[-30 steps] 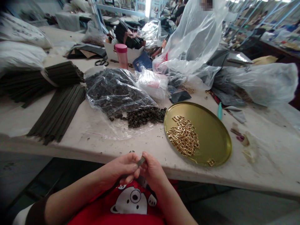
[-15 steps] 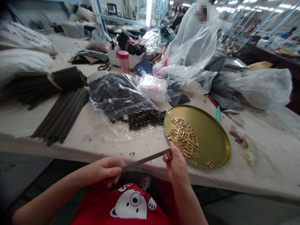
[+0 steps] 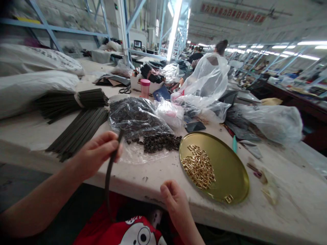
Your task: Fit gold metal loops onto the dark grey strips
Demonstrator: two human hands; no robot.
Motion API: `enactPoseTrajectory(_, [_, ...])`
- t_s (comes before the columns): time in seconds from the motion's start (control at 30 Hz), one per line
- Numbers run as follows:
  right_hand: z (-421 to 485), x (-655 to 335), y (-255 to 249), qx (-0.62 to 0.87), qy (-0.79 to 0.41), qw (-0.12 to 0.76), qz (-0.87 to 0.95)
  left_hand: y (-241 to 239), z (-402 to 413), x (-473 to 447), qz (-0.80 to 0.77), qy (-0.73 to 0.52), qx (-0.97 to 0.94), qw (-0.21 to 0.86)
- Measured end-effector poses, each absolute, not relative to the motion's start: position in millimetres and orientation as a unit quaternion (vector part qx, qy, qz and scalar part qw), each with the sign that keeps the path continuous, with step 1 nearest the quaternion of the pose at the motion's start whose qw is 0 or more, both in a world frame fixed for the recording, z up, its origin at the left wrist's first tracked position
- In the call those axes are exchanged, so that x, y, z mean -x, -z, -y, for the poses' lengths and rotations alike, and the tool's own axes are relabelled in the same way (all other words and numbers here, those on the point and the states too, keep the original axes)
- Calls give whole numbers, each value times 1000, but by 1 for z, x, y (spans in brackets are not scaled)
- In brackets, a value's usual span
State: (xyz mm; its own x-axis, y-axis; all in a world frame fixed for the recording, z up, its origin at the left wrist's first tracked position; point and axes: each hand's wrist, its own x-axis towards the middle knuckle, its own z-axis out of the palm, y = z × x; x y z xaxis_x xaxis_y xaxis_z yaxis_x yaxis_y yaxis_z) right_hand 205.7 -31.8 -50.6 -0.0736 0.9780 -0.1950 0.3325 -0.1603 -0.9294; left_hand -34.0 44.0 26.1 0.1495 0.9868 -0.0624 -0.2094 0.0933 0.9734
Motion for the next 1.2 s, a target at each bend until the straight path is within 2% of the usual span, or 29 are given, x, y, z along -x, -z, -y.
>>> enactPoseTrajectory(0.13, [25, -199, 18, 558, -482, 371, 565, -9, -18, -19, -392, -264, -509, 720])
enactPoseTrajectory(0.23, [25, -198, 17, 562, -518, 368, 530, 8, -4, -37, -376, -225, -432, 788])
enactPoseTrajectory(0.47, [19, -204, 45, 538, -634, 436, 345, 28, -4, -33, -271, -88, -161, 945])
enactPoseTrajectory(0.7, [15, -206, 55, 542, -641, 433, 328, 41, -9, -41, -240, -76, -78, 965])
enactPoseTrajectory(0.93, [14, -208, 56, 577, -576, 423, 395, 42, -8, -48, -359, -163, -255, 883])
enactPoseTrajectory(1.07, [15, -209, 61, 563, -628, 419, 336, 41, -5, -50, -391, -180, -314, 846])
enactPoseTrajectory(1.2, [18, -206, 66, 507, -712, 429, 228, 42, -2, -50, -370, -187, -304, 858])
